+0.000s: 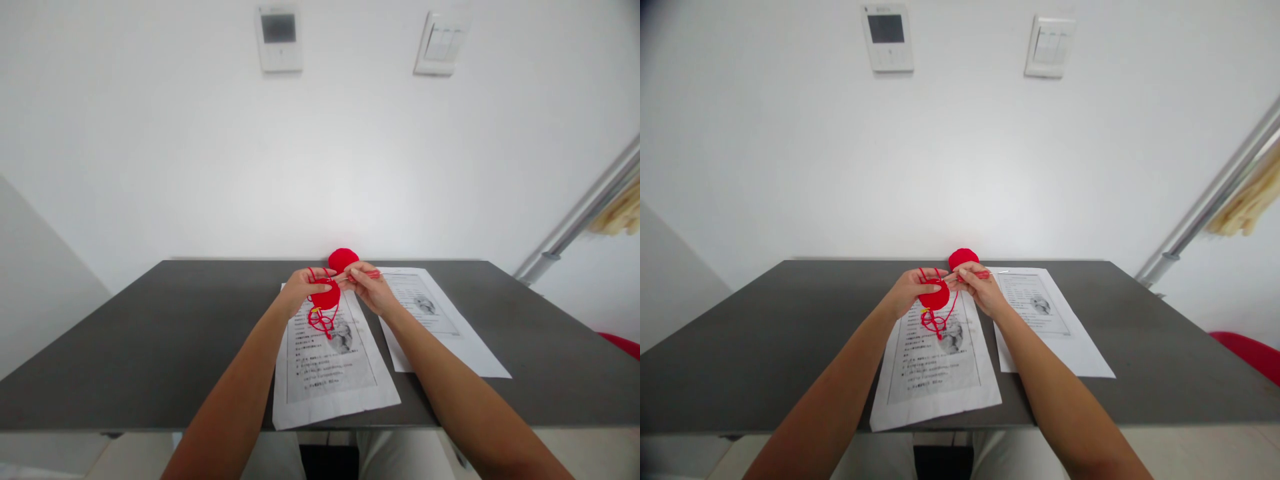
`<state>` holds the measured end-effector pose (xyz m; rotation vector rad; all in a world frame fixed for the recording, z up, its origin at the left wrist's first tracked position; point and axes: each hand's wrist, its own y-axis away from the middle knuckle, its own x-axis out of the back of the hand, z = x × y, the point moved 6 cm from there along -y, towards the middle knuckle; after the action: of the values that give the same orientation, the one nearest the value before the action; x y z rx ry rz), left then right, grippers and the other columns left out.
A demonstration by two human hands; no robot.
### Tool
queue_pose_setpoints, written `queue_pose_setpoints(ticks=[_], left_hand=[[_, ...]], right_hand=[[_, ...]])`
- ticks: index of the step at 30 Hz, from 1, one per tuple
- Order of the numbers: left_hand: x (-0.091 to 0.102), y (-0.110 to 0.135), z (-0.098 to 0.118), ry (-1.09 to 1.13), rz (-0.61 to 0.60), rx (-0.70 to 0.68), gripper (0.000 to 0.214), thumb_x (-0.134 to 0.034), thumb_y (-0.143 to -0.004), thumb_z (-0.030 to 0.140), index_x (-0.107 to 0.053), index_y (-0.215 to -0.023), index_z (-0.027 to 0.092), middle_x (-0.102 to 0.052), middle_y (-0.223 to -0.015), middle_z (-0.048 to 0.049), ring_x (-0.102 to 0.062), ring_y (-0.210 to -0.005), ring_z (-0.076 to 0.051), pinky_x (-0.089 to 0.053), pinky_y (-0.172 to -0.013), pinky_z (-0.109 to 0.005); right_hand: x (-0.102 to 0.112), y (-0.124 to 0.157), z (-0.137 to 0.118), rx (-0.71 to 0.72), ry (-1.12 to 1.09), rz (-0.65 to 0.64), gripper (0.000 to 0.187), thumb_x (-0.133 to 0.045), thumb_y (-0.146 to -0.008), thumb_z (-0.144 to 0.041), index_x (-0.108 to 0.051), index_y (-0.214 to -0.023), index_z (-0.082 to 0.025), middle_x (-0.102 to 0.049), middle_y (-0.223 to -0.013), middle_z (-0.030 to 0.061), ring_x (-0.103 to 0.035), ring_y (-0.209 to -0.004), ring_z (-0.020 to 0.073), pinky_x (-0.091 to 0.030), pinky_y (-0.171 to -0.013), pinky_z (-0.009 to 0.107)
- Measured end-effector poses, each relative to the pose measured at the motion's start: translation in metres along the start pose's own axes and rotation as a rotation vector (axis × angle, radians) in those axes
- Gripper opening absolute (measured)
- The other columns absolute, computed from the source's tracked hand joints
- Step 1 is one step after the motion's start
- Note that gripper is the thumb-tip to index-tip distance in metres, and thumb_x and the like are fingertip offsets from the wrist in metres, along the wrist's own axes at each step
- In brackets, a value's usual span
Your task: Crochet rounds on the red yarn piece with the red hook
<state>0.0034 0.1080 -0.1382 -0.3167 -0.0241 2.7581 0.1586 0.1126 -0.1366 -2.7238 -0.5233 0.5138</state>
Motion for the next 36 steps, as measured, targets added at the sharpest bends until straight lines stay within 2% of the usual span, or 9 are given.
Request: queue_pose_setpoints(ticks=[7, 11, 17, 22, 28, 33, 36], left_hand=[[0.002, -0.001, 0.001, 0.051, 0.052, 0.008, 0.058, -0.086, -0.05, 0.021, -0.072, -0.106, 0.011, -0.075, -0.075, -0.0059, -0.066, -0.07, -0.017, -0.048, -0.077, -0.031], [0.001, -0.001, 0.0, 0.036, 0.068, 0.011, 0.061, -0.087, -0.05, 0.02, -0.072, -0.109, 0.011, -0.074, -0.073, -0.0043, -0.065, -0.067, -0.016, -0.047, -0.075, -0.03], [0.0, -0.001, 0.0, -0.006, 0.088, -0.01, 0.064, -0.087, -0.049, 0.018, -0.072, -0.111, 0.011, -0.068, -0.066, 0.0017, -0.061, -0.064, -0.012, -0.046, -0.071, -0.026], [0.002, -0.004, -0.003, -0.043, 0.13, -0.033, 0.069, -0.085, -0.047, 0.01, -0.07, -0.114, 0.01, -0.061, -0.059, 0.0063, -0.057, -0.058, -0.01, -0.043, -0.064, -0.023], [-0.002, -0.01, -0.015, 0.046, 0.214, -0.082, 0.07, -0.085, -0.052, 0.014, -0.065, -0.118, 0.013, -0.065, -0.067, 0.0052, -0.06, -0.063, -0.011, -0.045, -0.066, -0.023], [-0.011, -0.009, -0.019, 0.173, 0.12, -0.043, 0.055, -0.083, -0.057, 0.022, -0.067, -0.108, 0.013, -0.073, -0.085, -0.0051, -0.067, -0.076, -0.017, -0.049, -0.075, -0.03], [-0.009, -0.007, -0.017, 0.201, 0.04, 0.019, 0.049, -0.082, -0.054, 0.018, -0.069, -0.101, 0.012, -0.074, -0.084, -0.0084, -0.068, -0.077, -0.02, -0.049, -0.078, -0.032]], right_hand=[[-0.009, 0.006, -0.009, 0.182, 0.238, 0.085, 0.016, -0.069, -0.085, -0.04, -0.072, -0.086, -0.025, -0.077, -0.09, 0.0024, -0.071, -0.08, 0.0178, -0.058, -0.081, 0.035], [-0.012, 0.009, -0.015, 0.285, 0.423, 0.092, 0.011, -0.068, -0.085, -0.035, -0.074, -0.087, -0.026, -0.075, -0.091, 0.0024, -0.068, -0.088, 0.0201, -0.053, -0.088, 0.037], [-0.018, 0.012, -0.016, 0.385, 0.632, 0.025, 0.013, -0.062, -0.09, -0.033, -0.072, -0.091, -0.025, -0.073, -0.096, 0.0054, -0.066, -0.094, 0.0216, -0.052, -0.09, 0.039], [-0.023, 0.015, -0.011, 0.455, 0.767, -0.054, 0.016, -0.054, -0.095, -0.031, -0.068, -0.094, -0.024, -0.071, -0.1, 0.0075, -0.065, -0.099, 0.0222, -0.051, -0.093, 0.04], [-0.031, 0.021, -0.006, 0.56, 0.894, -0.079, 0.012, -0.051, -0.096, -0.026, -0.062, -0.1, -0.022, -0.065, -0.112, 0.012, -0.06, -0.108, 0.0242, -0.049, -0.097, 0.045], [-0.036, 0.023, -0.007, 0.606, 0.932, -0.078, 0.012, -0.05, -0.096, -0.023, -0.06, -0.103, -0.022, -0.062, -0.115, 0.0133, -0.057, -0.112, 0.0245, -0.048, -0.099, 0.045], [-0.036, 0.022, -0.009, 0.602, 0.918, -0.098, 0.009, -0.053, -0.095, -0.025, -0.061, -0.1, -0.022, -0.065, -0.11, 0.012, -0.06, -0.108, 0.0241, -0.05, -0.096, 0.044]])
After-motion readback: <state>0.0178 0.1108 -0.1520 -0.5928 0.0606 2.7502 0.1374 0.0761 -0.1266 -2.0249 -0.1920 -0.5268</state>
